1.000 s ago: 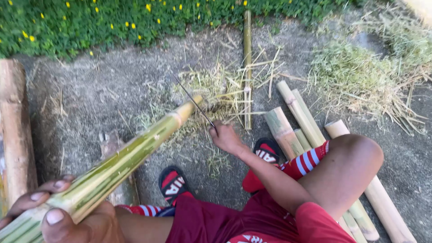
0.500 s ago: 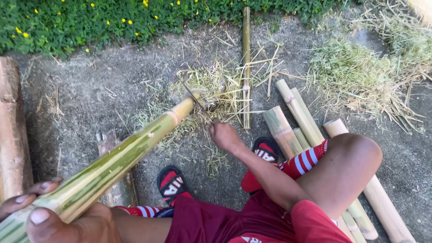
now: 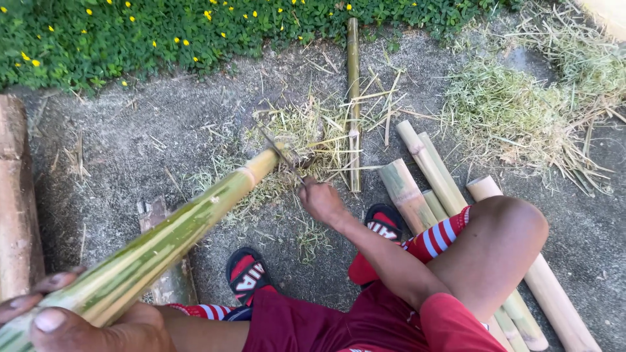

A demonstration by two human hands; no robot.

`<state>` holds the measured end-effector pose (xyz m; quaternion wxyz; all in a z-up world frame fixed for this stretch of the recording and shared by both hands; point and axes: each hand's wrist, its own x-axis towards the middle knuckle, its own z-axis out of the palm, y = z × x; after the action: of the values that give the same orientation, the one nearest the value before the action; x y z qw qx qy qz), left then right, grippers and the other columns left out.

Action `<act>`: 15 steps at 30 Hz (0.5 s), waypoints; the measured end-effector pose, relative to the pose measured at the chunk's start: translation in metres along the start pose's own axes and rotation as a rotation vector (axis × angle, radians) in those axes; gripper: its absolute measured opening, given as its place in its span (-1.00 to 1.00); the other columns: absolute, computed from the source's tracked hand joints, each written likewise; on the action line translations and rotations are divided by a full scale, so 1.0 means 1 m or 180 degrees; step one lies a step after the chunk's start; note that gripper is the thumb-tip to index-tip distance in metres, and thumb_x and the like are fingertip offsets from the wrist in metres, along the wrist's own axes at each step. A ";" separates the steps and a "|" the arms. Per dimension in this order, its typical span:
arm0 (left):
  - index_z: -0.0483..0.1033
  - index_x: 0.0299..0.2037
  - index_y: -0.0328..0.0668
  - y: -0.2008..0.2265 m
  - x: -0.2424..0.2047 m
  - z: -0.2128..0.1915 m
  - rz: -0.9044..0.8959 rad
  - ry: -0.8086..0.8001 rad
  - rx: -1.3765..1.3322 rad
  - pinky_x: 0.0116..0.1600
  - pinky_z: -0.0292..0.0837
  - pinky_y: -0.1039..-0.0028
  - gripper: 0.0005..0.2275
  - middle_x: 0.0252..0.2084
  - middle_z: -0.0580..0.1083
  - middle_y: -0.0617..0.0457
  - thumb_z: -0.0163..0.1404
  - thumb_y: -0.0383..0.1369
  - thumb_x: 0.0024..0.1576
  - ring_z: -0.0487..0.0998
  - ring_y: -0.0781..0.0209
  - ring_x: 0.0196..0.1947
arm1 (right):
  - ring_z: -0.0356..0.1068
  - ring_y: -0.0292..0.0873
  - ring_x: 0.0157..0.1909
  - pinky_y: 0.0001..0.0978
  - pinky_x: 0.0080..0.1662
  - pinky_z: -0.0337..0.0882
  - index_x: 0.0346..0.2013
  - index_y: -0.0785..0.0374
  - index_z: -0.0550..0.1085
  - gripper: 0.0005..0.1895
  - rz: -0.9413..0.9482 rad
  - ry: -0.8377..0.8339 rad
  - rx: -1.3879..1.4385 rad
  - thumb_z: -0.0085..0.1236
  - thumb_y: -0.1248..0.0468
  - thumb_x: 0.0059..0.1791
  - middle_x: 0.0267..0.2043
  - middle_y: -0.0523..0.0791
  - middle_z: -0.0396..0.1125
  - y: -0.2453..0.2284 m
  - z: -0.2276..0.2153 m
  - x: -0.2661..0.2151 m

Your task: Shaving and cutting bamboo stalks using a knife outdoors.

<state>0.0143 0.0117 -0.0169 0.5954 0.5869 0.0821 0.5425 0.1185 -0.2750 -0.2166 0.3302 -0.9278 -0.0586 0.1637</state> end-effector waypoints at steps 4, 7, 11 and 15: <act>0.36 -0.13 -0.27 -0.004 0.002 -0.004 0.0084 0.0026 0.0396 -0.12 0.36 0.58 -0.79 -0.09 0.32 0.04 -0.05 -0.25 0.39 0.40 0.29 -0.23 | 0.31 -0.20 -0.74 -0.34 -0.71 0.41 -0.24 0.38 0.37 -0.77 -0.0656 0.0232 0.0081 -0.34 0.41 0.06 -0.68 -0.14 0.27 -0.017 0.015 -0.008; 0.35 -0.07 -0.32 -0.017 -0.002 -0.021 0.0124 -0.0060 0.0231 -0.10 0.35 0.56 -0.79 -0.04 0.31 0.02 -0.02 -0.29 0.46 0.38 0.26 -0.20 | 0.31 -0.21 -0.73 -0.36 -0.66 0.42 -0.25 0.39 0.38 -0.75 -0.0959 0.0374 0.0224 -0.37 0.44 0.08 -0.65 -0.13 0.27 0.017 0.045 0.010; 0.34 0.02 -0.36 0.012 -0.002 0.003 0.0123 -0.0221 0.0203 -0.08 0.36 0.55 -0.75 -0.03 0.34 -0.01 -0.02 -0.25 0.51 0.38 0.25 -0.17 | 0.33 -0.22 -0.71 -0.35 -0.62 0.46 -0.25 0.42 0.37 -0.81 -0.0553 0.0468 0.0179 -0.29 0.45 0.03 -0.68 -0.14 0.29 0.038 0.055 0.022; 0.36 -0.06 -0.27 0.036 0.008 0.026 -0.0441 -0.0034 0.0603 -0.18 0.40 0.59 -0.64 -0.19 0.36 0.03 -0.03 -0.05 0.35 0.43 0.30 -0.24 | 0.32 -0.19 -0.75 -0.32 -0.72 0.43 -0.23 0.41 0.36 -0.78 -0.0223 0.0209 0.0174 -0.33 0.47 0.01 -0.70 -0.15 0.27 0.005 0.028 0.009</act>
<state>0.0163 -0.0080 0.0236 0.5738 0.6364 0.1701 0.4867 0.1177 -0.2604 -0.2427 0.3627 -0.9206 -0.0757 0.1231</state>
